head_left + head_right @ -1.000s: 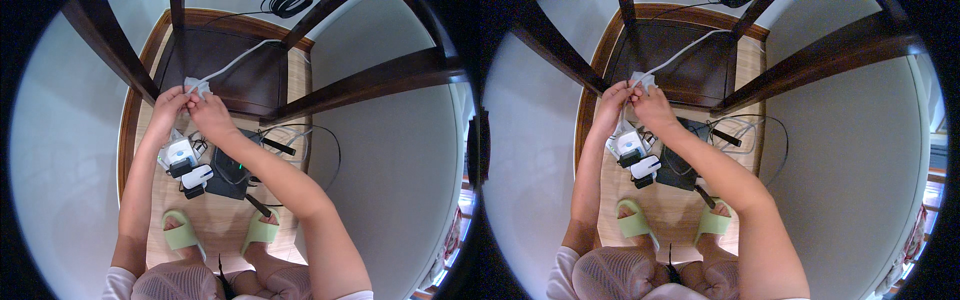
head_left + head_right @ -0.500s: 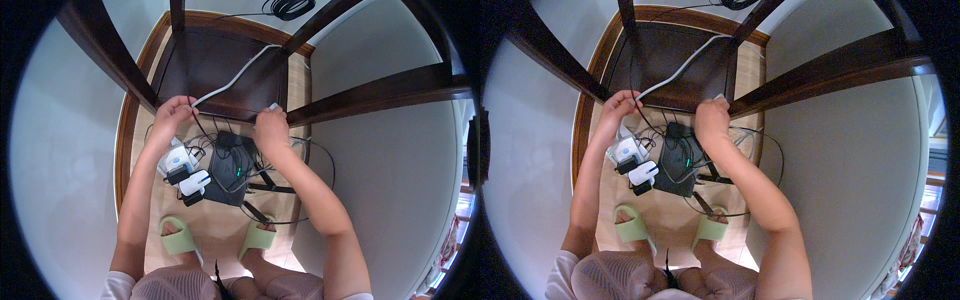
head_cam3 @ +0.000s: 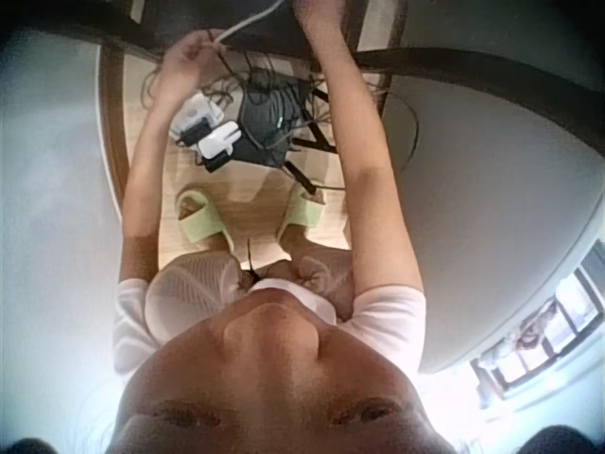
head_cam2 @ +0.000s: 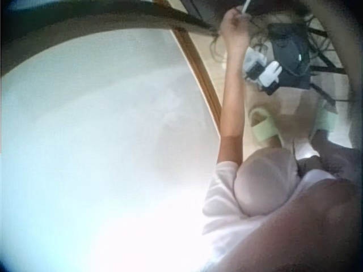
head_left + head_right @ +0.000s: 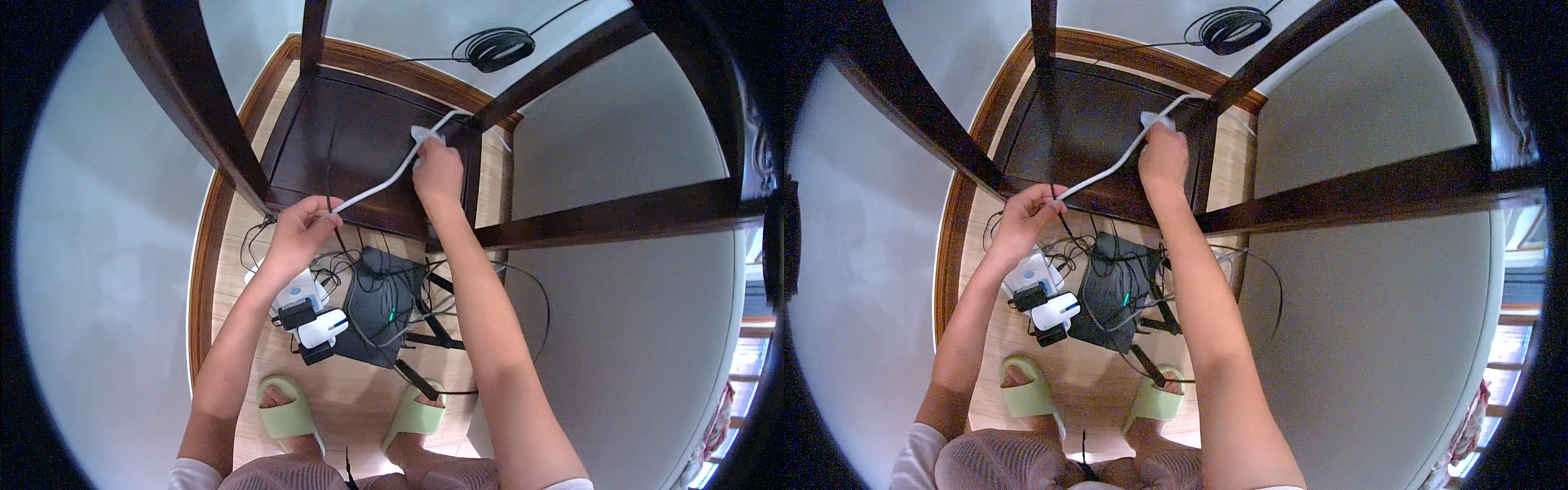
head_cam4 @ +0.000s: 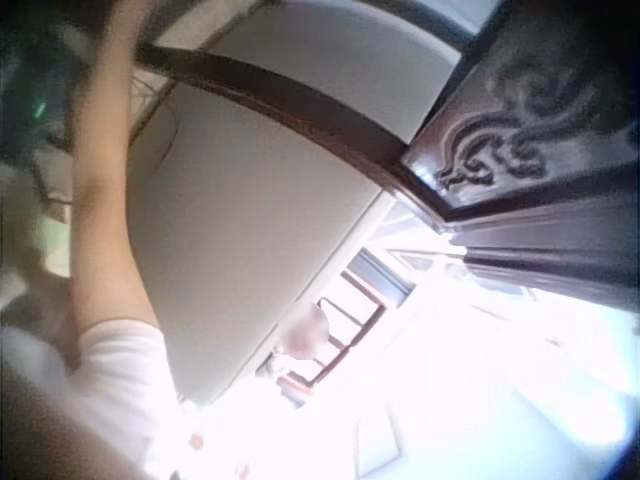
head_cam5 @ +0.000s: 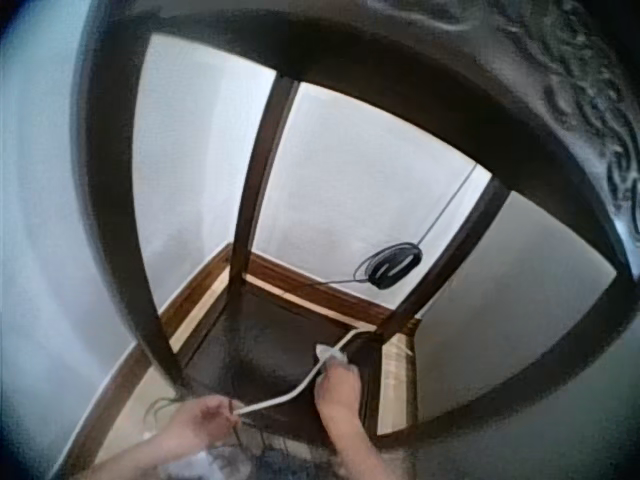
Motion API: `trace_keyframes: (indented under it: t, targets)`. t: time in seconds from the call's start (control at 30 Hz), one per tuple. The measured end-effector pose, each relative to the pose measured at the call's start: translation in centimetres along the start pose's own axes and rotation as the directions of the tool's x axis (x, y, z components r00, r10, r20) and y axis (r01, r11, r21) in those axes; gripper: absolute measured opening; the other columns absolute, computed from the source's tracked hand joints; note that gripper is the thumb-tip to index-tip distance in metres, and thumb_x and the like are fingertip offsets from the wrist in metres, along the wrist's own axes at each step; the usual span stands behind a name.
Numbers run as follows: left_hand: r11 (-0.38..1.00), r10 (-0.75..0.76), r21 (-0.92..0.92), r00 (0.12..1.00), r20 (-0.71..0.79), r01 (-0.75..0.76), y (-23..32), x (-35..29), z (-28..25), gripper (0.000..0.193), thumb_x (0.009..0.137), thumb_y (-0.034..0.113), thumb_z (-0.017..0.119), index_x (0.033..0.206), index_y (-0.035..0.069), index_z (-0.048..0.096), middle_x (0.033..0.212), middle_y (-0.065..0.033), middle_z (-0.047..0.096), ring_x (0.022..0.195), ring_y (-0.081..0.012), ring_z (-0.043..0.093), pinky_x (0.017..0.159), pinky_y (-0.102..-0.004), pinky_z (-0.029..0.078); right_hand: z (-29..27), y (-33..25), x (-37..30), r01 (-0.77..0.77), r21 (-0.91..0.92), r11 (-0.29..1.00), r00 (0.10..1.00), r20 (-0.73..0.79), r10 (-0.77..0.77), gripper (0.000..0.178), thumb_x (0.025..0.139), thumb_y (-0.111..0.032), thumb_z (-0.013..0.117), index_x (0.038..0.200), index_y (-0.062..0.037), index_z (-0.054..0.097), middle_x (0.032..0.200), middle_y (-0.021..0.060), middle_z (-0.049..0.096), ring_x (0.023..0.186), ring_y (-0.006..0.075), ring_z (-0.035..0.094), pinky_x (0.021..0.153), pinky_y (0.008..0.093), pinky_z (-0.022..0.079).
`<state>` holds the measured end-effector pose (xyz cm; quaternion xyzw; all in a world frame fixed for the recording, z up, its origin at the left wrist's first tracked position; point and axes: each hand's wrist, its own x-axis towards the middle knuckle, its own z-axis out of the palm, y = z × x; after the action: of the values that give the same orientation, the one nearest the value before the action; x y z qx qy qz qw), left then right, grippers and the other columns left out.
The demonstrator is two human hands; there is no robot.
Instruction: The person cleans a router and a power strip by hand using a cloth, wiping the surfaces, antennas, and power cables.
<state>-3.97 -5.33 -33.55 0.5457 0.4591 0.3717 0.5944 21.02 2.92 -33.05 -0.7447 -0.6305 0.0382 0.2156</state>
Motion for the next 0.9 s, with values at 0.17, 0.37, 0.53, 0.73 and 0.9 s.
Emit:
trace_keyframes:
  t: [0.17,0.37,0.53,0.73,0.9]
  targets:
    - [0.999,-0.027,0.042,0.998,-0.050,0.029,0.0,0.2,1.2,0.016,0.097,0.005,0.058,0.109,-0.001,0.066,0.084,0.0006,0.065,0.079,-0.0055,0.057,0.072,-0.0224,0.046,-4.7,-0.1,0.5,-0.071,-0.042,0.997,0.984,-0.165,0.063,0.012,0.079,0.002,0.062,0.089,-0.0014,0.068,0.087,0.0236,0.070,0.087,0.0396,0.070,0.079,0.0462,0.056]
    - [0.996,0.054,0.081,0.988,-0.148,-0.042,-0.4,0.7,1.1,0.011,0.095,0.004,0.060,0.098,-0.004,0.066,0.080,0.0004,0.063,0.076,-0.0071,0.055,0.069,-0.0231,0.045,-3.5,-7.3,-6.1,0.257,0.139,0.956,0.966,-0.043,-0.254,0.013,0.080,0.000,0.061,0.090,-0.0022,0.069,0.087,0.0203,0.069,0.082,0.0387,0.067,0.076,0.0467,0.054]
    - [0.999,-0.030,0.017,0.992,-0.124,0.033,-0.4,0.9,2.0,0.011,0.095,0.006,0.062,0.099,-0.003,0.067,0.081,0.0000,0.064,0.074,-0.0052,0.055,0.067,-0.0221,0.045,0.5,-3.7,-3.2,0.231,-0.159,0.960,0.970,-0.035,-0.239,0.013,0.077,0.000,0.064,0.089,-0.0022,0.070,0.090,0.0163,0.068,0.091,0.0360,0.063,0.083,0.0426,0.054]
    - [0.998,-0.061,-0.029,0.995,-0.082,0.059,-1.0,1.2,1.1,0.014,0.096,0.007,0.061,0.104,-0.003,0.067,0.081,-0.0015,0.065,0.077,-0.0058,0.058,0.069,-0.0221,0.047,1.6,-0.2,6.9,0.034,-0.301,0.953,0.962,-0.250,-0.114,0.013,0.085,-0.009,0.062,0.092,-0.0023,0.071,0.092,0.0137,0.066,0.095,0.0330,0.061,0.081,0.0434,0.050]
    - [0.987,-0.141,-0.080,0.990,-0.028,0.138,-0.8,1.7,0.6,0.014,0.096,0.007,0.061,0.106,-0.002,0.066,0.082,-0.0018,0.066,0.076,-0.0060,0.059,0.070,-0.0221,0.048,1.9,2.0,13.8,-0.027,-0.433,0.901,0.972,-0.223,-0.078,0.020,0.083,-0.012,0.065,0.099,-0.0025,0.071,0.095,0.0143,0.071,0.094,0.0329,0.067,0.088,0.0413,0.051]
